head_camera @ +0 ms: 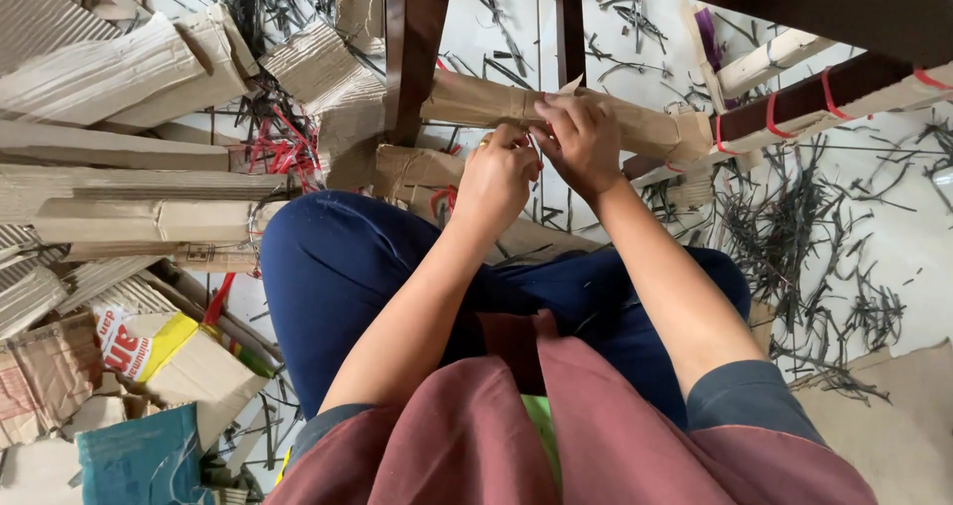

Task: Wrapping the legs of a wooden chair with cardboard and securing it with red plastic string for protection.

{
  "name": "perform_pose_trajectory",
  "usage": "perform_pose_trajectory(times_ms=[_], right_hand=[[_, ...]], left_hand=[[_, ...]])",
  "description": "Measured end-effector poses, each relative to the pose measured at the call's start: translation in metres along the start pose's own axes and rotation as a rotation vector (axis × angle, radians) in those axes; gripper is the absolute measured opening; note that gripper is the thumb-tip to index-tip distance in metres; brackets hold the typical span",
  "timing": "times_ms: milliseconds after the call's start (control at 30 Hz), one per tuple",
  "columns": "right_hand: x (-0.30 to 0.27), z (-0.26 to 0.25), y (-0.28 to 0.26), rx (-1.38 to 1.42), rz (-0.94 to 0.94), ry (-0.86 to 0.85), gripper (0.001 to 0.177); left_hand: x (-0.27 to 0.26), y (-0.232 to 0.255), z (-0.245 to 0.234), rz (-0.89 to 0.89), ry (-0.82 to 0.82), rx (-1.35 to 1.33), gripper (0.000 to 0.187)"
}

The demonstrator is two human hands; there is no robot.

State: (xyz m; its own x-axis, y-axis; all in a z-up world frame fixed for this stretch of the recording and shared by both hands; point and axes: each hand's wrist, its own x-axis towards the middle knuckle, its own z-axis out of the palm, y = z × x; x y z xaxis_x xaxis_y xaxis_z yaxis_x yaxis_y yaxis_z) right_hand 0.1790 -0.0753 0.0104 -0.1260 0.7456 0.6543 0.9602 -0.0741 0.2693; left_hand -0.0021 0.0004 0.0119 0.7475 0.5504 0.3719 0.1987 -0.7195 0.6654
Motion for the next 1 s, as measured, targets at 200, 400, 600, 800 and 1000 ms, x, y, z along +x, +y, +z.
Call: perform_pose_trajectory(times_ms=[200, 400, 600, 800, 1000], right_hand=[[-0.013, 0.018, 0.007, 0.029, 0.015, 0.009, 0.032], [0.012, -0.052, -0.015, 0.191, 0.145, -0.007, 0.011], [0.027, -0.086, -0.027, 0.366, 0.318, -0.06, 0.022], [0.028, -0.091, -0.024, 0.397, 0.225, -0.053, 0.017], [0.047, -0.078, -0.025, 0.657, 0.449, -0.018, 0.026]], left_hand=[[0.017, 0.003, -0.009, 0.003, 0.159, -0.184, 0.011], [0.03, -0.005, 0.023, 0.086, 0.337, -0.186, 0.013], [0.032, 0.017, -0.01, -0.059, 0.213, -0.485, 0.076], [0.036, 0.023, 0.001, -0.079, 0.311, -0.366, 0.031], [0.036, -0.007, 0.026, -0.035, 0.266, -0.376, 0.009]])
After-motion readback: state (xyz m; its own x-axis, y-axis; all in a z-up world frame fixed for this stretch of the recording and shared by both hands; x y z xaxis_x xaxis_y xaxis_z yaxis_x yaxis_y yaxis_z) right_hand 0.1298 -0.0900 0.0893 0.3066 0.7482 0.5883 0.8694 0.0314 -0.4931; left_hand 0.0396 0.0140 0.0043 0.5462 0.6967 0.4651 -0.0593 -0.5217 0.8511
